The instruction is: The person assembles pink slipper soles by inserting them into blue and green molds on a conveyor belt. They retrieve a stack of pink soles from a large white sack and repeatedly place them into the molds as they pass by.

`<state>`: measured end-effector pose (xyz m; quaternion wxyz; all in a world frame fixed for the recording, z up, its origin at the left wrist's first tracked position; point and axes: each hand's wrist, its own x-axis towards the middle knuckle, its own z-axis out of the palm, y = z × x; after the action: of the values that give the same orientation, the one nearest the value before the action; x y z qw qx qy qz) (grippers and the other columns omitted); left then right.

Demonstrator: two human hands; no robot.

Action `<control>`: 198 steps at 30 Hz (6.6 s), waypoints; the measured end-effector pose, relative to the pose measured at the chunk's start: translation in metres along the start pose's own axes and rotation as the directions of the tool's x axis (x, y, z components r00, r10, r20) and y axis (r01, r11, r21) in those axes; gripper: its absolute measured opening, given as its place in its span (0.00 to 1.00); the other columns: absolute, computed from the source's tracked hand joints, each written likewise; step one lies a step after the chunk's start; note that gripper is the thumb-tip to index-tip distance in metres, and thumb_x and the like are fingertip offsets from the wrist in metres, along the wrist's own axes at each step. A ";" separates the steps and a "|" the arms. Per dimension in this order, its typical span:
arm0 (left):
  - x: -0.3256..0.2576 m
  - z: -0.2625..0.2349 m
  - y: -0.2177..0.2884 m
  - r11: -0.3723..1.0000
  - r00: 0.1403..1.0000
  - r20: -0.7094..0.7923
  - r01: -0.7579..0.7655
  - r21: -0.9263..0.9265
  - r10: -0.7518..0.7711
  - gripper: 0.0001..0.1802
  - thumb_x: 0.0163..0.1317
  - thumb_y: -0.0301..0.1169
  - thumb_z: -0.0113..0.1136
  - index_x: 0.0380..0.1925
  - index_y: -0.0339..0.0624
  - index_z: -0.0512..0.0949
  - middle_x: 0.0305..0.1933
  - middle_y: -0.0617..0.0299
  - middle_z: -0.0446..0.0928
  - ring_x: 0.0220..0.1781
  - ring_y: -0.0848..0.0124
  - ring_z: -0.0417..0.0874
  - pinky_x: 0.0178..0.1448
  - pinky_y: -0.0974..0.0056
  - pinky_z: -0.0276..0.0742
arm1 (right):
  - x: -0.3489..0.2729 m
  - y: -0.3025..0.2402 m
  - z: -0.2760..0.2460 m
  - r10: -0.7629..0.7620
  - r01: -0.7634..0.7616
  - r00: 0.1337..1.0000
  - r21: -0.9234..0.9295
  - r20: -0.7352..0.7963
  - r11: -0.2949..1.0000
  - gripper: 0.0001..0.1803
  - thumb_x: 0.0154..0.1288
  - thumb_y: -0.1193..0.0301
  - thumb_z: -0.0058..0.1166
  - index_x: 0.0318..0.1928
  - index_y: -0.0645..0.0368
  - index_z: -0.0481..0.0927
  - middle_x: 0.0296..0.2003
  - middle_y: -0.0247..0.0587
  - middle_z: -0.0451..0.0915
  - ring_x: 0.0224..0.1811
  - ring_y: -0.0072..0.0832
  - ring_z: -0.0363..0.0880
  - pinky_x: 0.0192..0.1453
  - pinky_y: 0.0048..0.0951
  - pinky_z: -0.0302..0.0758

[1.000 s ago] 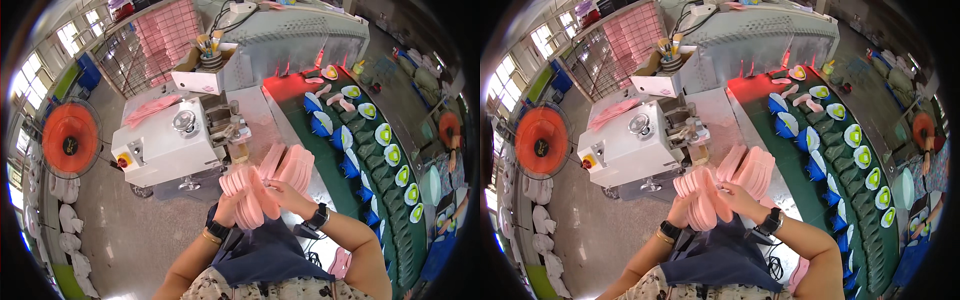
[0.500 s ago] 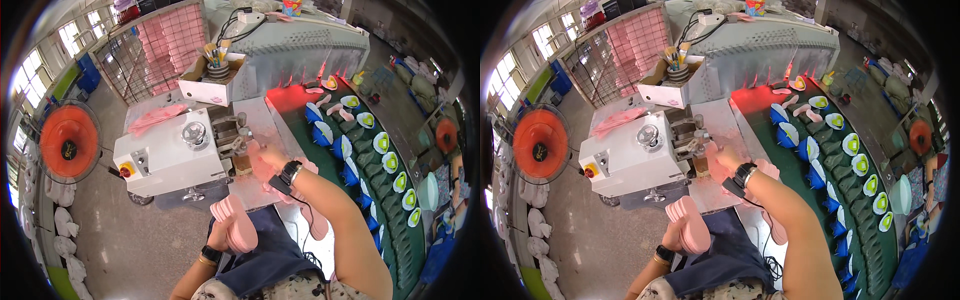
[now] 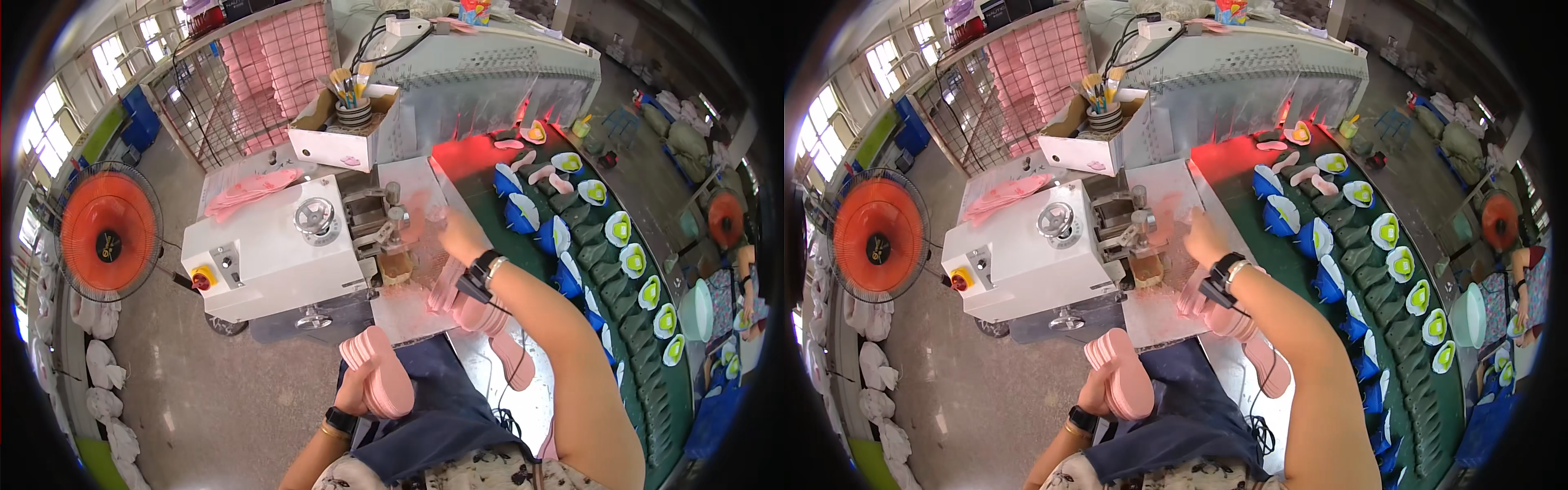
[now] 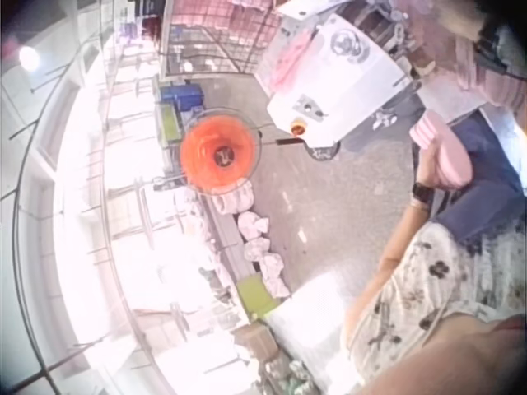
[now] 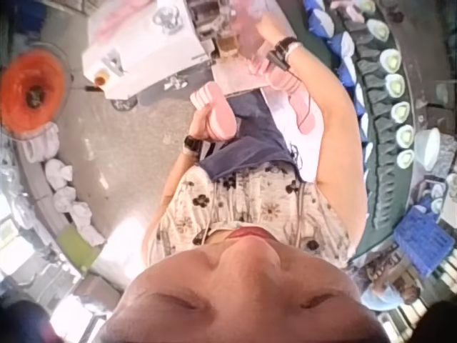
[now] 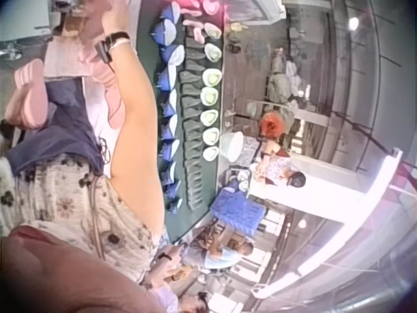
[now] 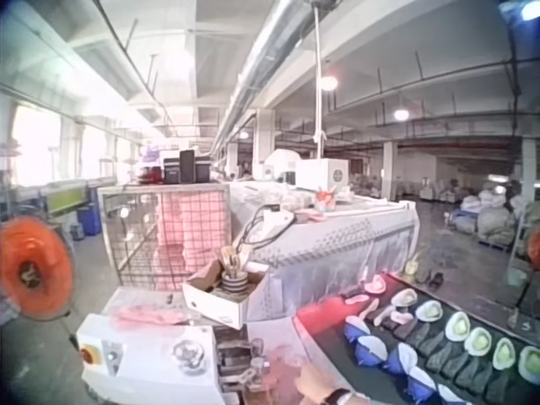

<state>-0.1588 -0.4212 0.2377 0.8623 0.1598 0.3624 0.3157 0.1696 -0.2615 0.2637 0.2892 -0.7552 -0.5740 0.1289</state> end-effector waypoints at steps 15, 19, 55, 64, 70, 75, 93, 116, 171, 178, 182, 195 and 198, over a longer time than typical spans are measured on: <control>0.030 0.009 -0.007 0.999 0.999 -0.025 0.041 -0.020 -0.042 0.22 0.65 0.34 0.52 0.56 0.34 0.67 0.50 0.54 0.77 0.52 0.61 0.79 0.56 0.58 0.75 | 0.098 0.107 0.039 0.332 -0.204 0.928 0.514 -0.170 0.833 0.13 0.53 0.63 0.58 0.22 0.59 0.82 0.19 0.50 0.80 0.21 0.41 0.80 0.27 0.38 0.75; 0.044 -0.027 -0.010 0.971 0.987 -0.117 0.132 0.201 -0.110 0.27 0.70 0.47 0.46 0.59 0.38 0.67 0.54 0.55 0.76 0.55 0.60 0.77 0.60 0.54 0.73 | 0.089 0.205 -0.068 0.438 -0.300 0.897 0.805 0.056 0.511 0.08 0.55 0.73 0.56 0.23 0.66 0.79 0.21 0.46 0.80 0.22 0.34 0.82 0.24 0.30 0.80; 0.001 0.024 0.000 0.990 0.985 0.158 0.093 -0.106 -0.076 0.21 0.68 0.35 0.50 0.57 0.36 0.68 0.53 0.54 0.76 0.53 0.62 0.79 0.58 0.58 0.76 | -0.157 -0.047 -0.008 -0.005 -0.427 0.865 0.741 0.502 0.519 0.20 0.63 0.63 0.61 0.49 0.63 0.75 0.33 0.32 0.80 0.32 0.17 0.74 0.36 0.23 0.72; 0.007 0.040 0.008 0.999 0.991 0.132 -0.034 0.032 0.030 0.21 0.66 0.33 0.53 0.57 0.36 0.68 0.52 0.54 0.76 0.50 0.64 0.81 0.53 0.59 0.79 | -0.209 -0.072 -0.025 -0.185 0.070 0.943 0.380 0.277 0.923 0.22 0.63 0.61 0.59 0.49 0.67 0.77 0.34 0.50 0.78 0.32 0.32 0.80 0.36 0.29 0.74; 0.009 0.056 -0.002 0.976 0.985 0.119 -0.142 0.165 0.124 0.19 0.65 0.29 0.54 0.56 0.35 0.68 0.51 0.56 0.77 0.50 0.65 0.80 0.54 0.60 0.79 | -0.218 -0.072 -0.044 -0.140 -0.029 0.926 0.436 0.350 0.899 0.22 0.63 0.60 0.58 0.48 0.66 0.79 0.34 0.50 0.75 0.34 0.35 0.80 0.38 0.30 0.76; 0.010 0.057 -0.005 0.975 0.975 0.193 -0.141 0.169 0.108 0.19 0.65 0.27 0.54 0.55 0.34 0.69 0.51 0.56 0.77 0.51 0.66 0.80 0.54 0.61 0.78 | -0.227 -0.072 -0.050 -0.147 0.011 0.954 0.460 0.261 0.888 0.21 0.63 0.61 0.59 0.48 0.66 0.79 0.37 0.48 0.76 0.33 0.34 0.80 0.39 0.29 0.77; 0.002 0.026 -0.004 0.990 0.989 0.099 0.119 -0.082 -0.110 0.19 0.68 0.33 0.52 0.57 0.39 0.69 0.51 0.57 0.77 0.50 0.65 0.80 0.55 0.60 0.77 | -0.117 -0.012 -0.024 0.145 -0.467 0.884 0.822 0.445 0.326 0.19 0.59 0.70 0.62 0.50 0.63 0.76 0.38 0.38 0.80 0.37 0.23 0.79 0.42 0.24 0.76; -0.024 0.049 0.002 1.000 0.999 0.042 -0.002 0.026 0.001 0.24 0.66 0.44 0.50 0.55 0.40 0.70 0.48 0.57 0.78 0.49 0.64 0.79 0.56 0.59 0.74 | 0.059 0.054 0.076 0.093 -0.080 0.993 0.186 -0.067 0.979 0.09 0.49 0.65 0.60 0.29 0.56 0.82 0.22 0.39 0.81 0.25 0.32 0.81 0.25 0.35 0.73; -0.089 0.019 -0.017 0.923 0.905 0.206 0.384 -0.012 -0.373 0.28 0.67 0.40 0.51 0.63 0.36 0.63 0.60 0.54 0.71 0.61 0.62 0.73 0.66 0.56 0.68 | -0.060 -0.020 0.012 0.193 -0.158 0.981 0.475 -0.024 0.866 0.30 0.53 0.71 0.63 0.55 0.66 0.66 0.36 0.52 0.80 0.39 0.39 0.81 0.42 0.35 0.77; -0.096 0.013 -0.022 0.959 0.921 0.273 0.283 0.019 -0.278 0.29 0.63 0.30 0.55 0.63 0.35 0.62 0.62 0.51 0.69 0.63 0.60 0.71 0.67 0.55 0.66 | -0.087 -0.017 -0.038 -0.242 0.229 0.932 -0.082 -0.268 0.970 0.17 0.57 0.67 0.58 0.46 0.61 0.75 0.38 0.53 0.81 0.35 0.53 0.80 0.38 0.45 0.76; -0.091 0.020 -0.010 0.979 0.970 0.132 0.198 0.047 -0.203 0.26 0.63 0.28 0.55 0.61 0.34 0.64 0.59 0.52 0.71 0.61 0.60 0.73 0.65 0.55 0.69 | -0.061 0.001 -0.002 0.003 -0.004 1.000 0.029 0.026 1.000 0.13 0.55 0.62 0.58 0.35 0.57 0.83 0.31 0.51 0.82 0.34 0.49 0.81 0.38 0.45 0.76; -0.039 -0.004 -0.029 0.925 0.934 -0.131 0.351 0.146 -0.334 0.28 0.67 0.49 0.49 0.57 0.38 0.68 0.51 0.51 0.78 0.47 0.58 0.82 0.49 0.57 0.80 | -0.009 0.209 -0.113 0.406 -0.297 0.913 0.764 0.050 0.573 0.08 0.59 0.73 0.52 0.35 0.66 0.74 0.27 0.51 0.80 0.26 0.43 0.83 0.28 0.39 0.82; -0.028 0.023 -0.024 0.931 0.931 -0.151 0.350 0.106 -0.333 0.28 0.66 0.49 0.50 0.56 0.38 0.69 0.49 0.51 0.78 0.46 0.58 0.81 0.48 0.55 0.79 | -0.039 0.295 -0.175 0.811 -0.468 0.584 0.806 -0.026 0.362 0.08 0.54 0.79 0.54 0.35 0.68 0.73 0.27 0.50 0.79 0.25 0.40 0.83 0.27 0.38 0.82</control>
<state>-0.1467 -0.4588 0.2559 0.8661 0.1295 0.4603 0.1459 0.4835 -0.3996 0.2259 0.6026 -0.7450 -0.0402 0.2833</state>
